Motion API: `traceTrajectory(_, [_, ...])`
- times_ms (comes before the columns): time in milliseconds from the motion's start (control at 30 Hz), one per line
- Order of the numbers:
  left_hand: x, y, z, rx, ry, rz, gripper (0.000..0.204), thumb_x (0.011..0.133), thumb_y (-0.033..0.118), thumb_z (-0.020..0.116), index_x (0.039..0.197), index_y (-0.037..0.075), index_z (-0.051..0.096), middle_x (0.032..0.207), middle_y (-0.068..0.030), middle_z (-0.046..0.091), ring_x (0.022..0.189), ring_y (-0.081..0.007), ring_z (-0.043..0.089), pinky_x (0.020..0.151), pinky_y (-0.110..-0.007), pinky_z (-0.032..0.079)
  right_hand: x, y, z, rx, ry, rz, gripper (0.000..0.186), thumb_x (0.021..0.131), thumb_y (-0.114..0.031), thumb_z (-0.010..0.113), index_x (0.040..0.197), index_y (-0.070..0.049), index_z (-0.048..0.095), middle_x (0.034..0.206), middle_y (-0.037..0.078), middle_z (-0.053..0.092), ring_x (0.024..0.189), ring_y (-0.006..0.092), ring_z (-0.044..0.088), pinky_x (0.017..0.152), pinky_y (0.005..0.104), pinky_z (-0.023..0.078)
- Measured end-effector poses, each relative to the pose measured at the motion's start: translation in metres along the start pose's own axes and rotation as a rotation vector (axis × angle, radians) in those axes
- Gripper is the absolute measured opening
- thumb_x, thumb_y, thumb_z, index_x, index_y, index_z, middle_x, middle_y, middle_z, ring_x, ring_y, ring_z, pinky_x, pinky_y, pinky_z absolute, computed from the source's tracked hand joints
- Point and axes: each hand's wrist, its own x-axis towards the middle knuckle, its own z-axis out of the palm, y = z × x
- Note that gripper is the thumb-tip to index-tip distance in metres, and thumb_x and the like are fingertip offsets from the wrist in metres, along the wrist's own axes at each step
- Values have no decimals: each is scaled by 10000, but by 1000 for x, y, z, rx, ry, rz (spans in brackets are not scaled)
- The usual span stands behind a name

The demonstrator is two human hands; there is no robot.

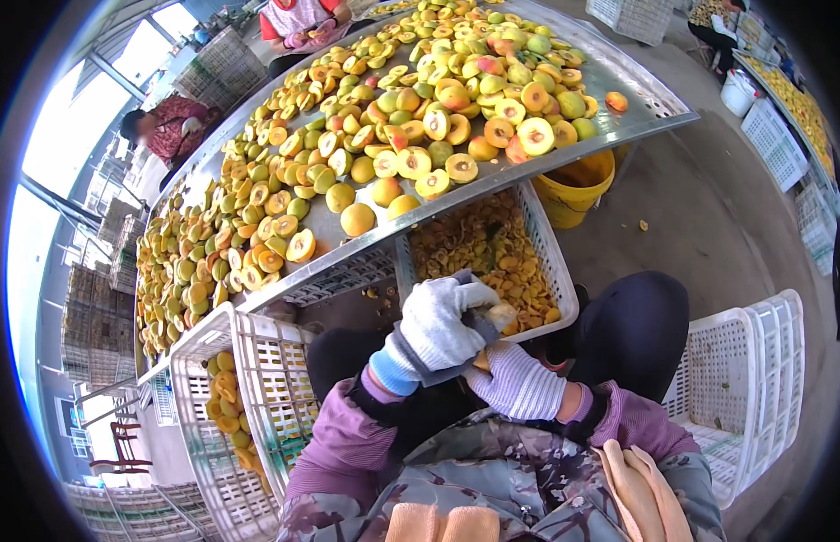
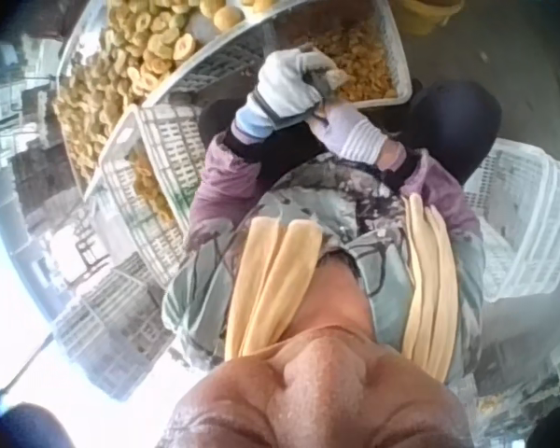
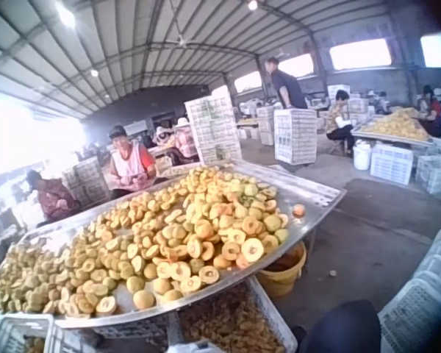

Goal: The person picks up halved apricots from a metal table, cuts out the pits using a curved tool, and drops the pit remnants into a bin below.

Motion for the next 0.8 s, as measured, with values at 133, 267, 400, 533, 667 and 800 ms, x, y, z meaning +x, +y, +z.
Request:
traceTrajectory(133, [1,-21,-13,-380,-307,-56,177,748,181,751,776,20,682,688,-98,648,602,-220,630,579,-321,503,9,-22,-19,567,-275,317,138,899,-158,547,874,-23,541,633,94,572,554,224,591,532,343,479])
traceTrajectory(267, [-7,-53,21,-1286,-166,-112,354,788,292,746,894,-29,640,834,-157,663,695,-235,645,619,-326,537,12,-35,-23,858,-312,438,114,905,-150,558,927,-51,506,579,27,514,453,108,491,438,260,412])
traceTrajectory(400, [-1,-32,19,-1307,267,-100,450,832,400,685,864,-43,614,822,-195,650,705,-251,634,605,-296,523,9,-42,-20,1007,-168,580,125,921,-163,549,891,-66,476,561,-10,486,427,82,456,386,247,380])
traceTrajectory(533, [-20,-27,-38,104,568,-291,207,800,193,724,888,11,676,770,-121,664,699,-214,637,652,-296,498,25,13,-17,1052,-307,789,192,890,-208,588,832,-49,498,543,16,479,415,115,491,375,279,439])
traceTrajectory(667, [-98,-23,-134,807,941,-331,184,788,185,725,901,43,698,780,-130,673,692,-249,640,680,-340,498,40,53,6,1038,-6,891,236,888,-252,577,781,-55,504,572,35,502,401,149,496,354,348,449])
traceTrajectory(800, [-167,22,-211,1245,633,-1312,282,765,290,731,920,61,674,930,-162,679,851,-317,649,770,-415,498,37,50,5,1021,-130,813,216,895,-240,583,823,-69,472,573,40,509,397,133,490,346,311,437])
